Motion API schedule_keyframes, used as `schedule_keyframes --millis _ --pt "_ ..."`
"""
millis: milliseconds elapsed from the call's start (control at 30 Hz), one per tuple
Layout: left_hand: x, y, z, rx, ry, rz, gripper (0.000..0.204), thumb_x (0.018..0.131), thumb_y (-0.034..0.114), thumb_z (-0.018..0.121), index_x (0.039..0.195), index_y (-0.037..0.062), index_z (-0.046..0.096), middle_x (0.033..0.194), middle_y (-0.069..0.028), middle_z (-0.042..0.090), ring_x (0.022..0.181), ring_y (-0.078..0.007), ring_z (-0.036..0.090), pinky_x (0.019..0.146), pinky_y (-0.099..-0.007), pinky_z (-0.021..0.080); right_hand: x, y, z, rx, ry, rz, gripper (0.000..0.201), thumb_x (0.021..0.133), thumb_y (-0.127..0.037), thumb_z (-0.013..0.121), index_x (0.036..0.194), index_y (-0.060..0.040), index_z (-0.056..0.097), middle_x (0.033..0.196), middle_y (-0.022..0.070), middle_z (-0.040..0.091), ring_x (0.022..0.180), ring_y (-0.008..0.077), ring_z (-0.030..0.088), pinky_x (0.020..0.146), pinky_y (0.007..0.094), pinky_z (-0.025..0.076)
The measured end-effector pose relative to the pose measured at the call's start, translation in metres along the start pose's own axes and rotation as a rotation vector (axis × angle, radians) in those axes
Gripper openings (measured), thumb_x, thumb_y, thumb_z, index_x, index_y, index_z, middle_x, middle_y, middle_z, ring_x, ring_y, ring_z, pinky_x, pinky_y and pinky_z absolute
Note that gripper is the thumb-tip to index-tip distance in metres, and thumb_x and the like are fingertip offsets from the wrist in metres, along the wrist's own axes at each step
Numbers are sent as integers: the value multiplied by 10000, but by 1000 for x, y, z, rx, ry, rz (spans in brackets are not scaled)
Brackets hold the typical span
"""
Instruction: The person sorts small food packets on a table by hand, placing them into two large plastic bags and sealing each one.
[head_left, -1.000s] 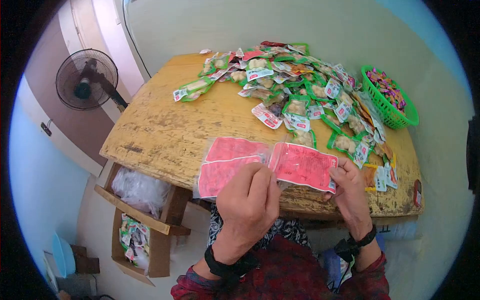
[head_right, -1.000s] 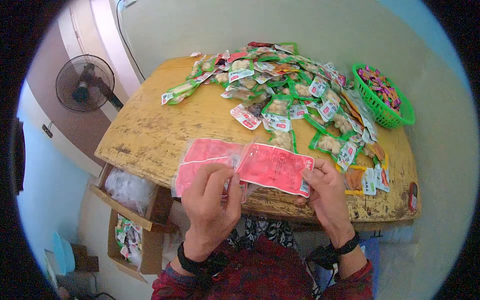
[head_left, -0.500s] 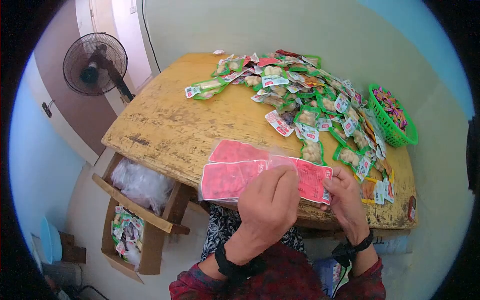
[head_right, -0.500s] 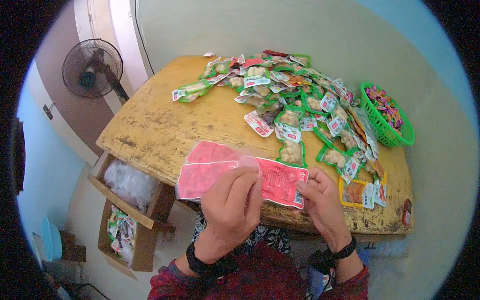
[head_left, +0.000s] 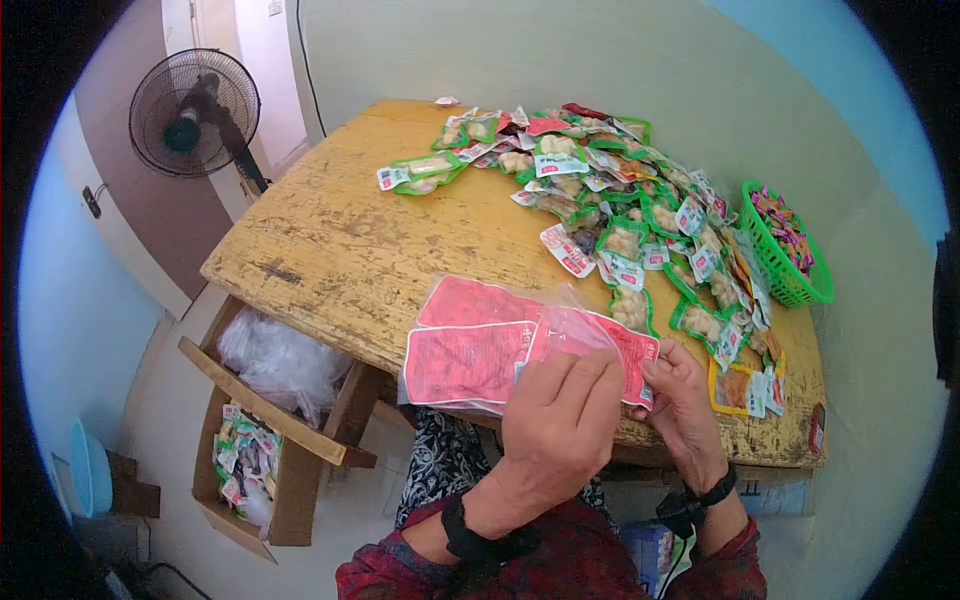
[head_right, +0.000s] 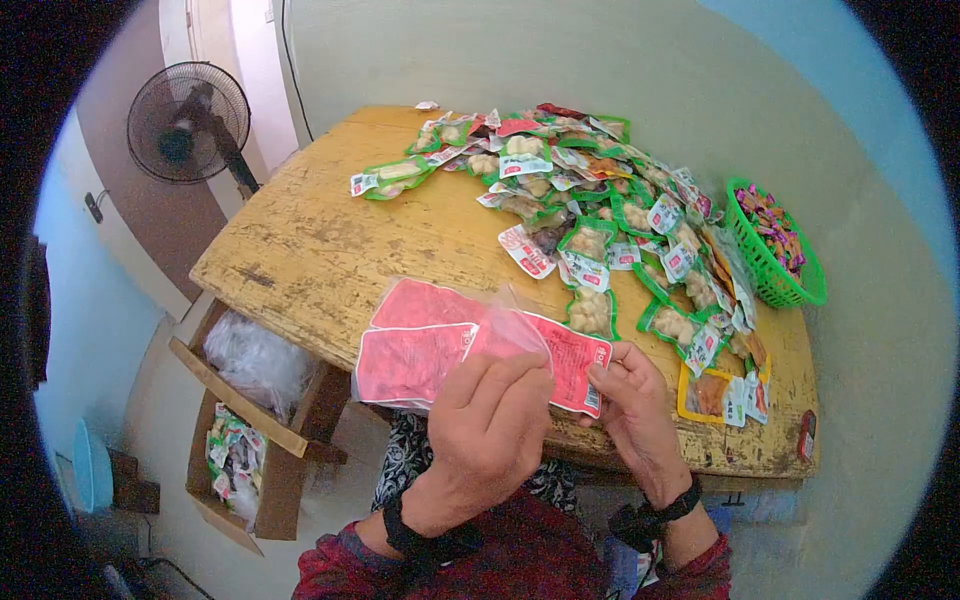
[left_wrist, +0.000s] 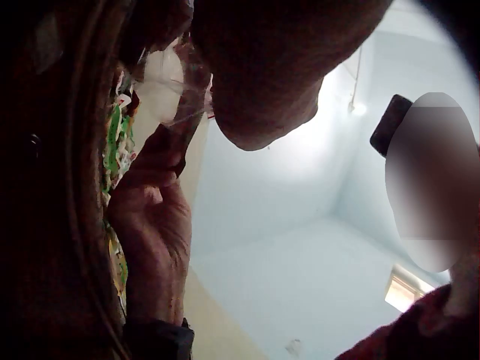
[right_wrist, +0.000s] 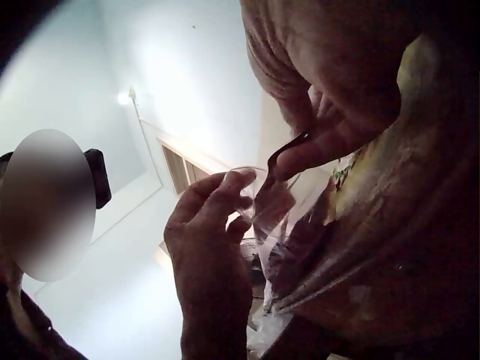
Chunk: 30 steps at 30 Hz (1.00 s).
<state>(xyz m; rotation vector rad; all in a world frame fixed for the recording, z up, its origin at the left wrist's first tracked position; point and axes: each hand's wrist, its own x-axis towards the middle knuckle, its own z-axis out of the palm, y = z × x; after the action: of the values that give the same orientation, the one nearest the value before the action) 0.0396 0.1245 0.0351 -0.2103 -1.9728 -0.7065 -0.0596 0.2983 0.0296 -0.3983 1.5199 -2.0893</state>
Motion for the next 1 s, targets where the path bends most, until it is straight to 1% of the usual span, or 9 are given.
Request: schedule_keyframes --millis 267,367,467,567,667,767,833,967,1000 --pt "-2 -4 4 -15 19 7 305 735 -1 714 1035 -28 664 1069 -161 697 897 -331 667 767 -418 546 2 -3 -10 -215 -103 28 198 1004 -70 636 1175 -21 551 1096 104 732 857 120 709 698 263 598" --pt "-7 -2 9 -66 4 32 323 737 3 711 1055 -38 665 1094 -171 698 931 -337 678 778 -418 563 10 -5 -1 -144 -111 54 193 998 -90 660 1154 -23 566 1090 94 729 847 107 689 699 250 575" --pt "-9 7 13 -155 -39 70 344 740 3 703 1078 -50 665 1121 -179 699 969 -344 685 812 -418 581 19 8 29 -128 27 -68 176 992 -121 688 1108 -37 586 994 40 709 778 78 645 644 232 537" --pt "-13 14 16 -200 -89 85 357 745 8 699 1095 -54 669 1146 -182 700 1018 -348 688 858 -417 588 25 8 34 -615 94 -171 173 984 -115 697 1112 -44 607 932 -8 670 764 66 614 642 228 522" --pt "-16 11 18 -190 -103 93 348 766 24 708 1104 -51 674 1168 -185 699 1066 -346 684 900 -415 584 30 10 36 -550 116 -182 211 971 -92 710 1155 -45 618 899 -29 640 744 72 599 636 234 514" --pt "-20 4 15 -211 -129 97 343 797 63 747 1117 -42 678 1185 -187 699 1107 -350 675 945 -429 563 33 7 19 -156 53 -26 275 973 -86 705 1218 -21 601 945 7 680 807 99 653 689 241 551" --pt "-23 -2 3 -178 -140 94 355 816 102 779 1130 -33 681 1193 -184 701 1136 -363 666 993 -452 539 27 -6 26 -117 57 -11 302 979 -85 690 1246 -2 576 997 53 701 852 139 693 721 264 582" --pt "-26 -26 -29 19 -222 -58 629 761 233 874 1287 -7 626 1332 -192 633 1262 -383 591 1072 -481 474 19 -9 18 -229 53 12 510 931 -94 719 1377 33 506 1081 139 712 917 177 710 781 303 599" --pt "-25 -33 -35 52 -244 -68 709 741 266 890 1331 0 603 1367 -194 609 1290 -385 568 1082 -484 462 20 -9 17 -287 52 -5 477 938 -96 716 1348 35 510 1086 144 711 905 197 722 762 311 608"
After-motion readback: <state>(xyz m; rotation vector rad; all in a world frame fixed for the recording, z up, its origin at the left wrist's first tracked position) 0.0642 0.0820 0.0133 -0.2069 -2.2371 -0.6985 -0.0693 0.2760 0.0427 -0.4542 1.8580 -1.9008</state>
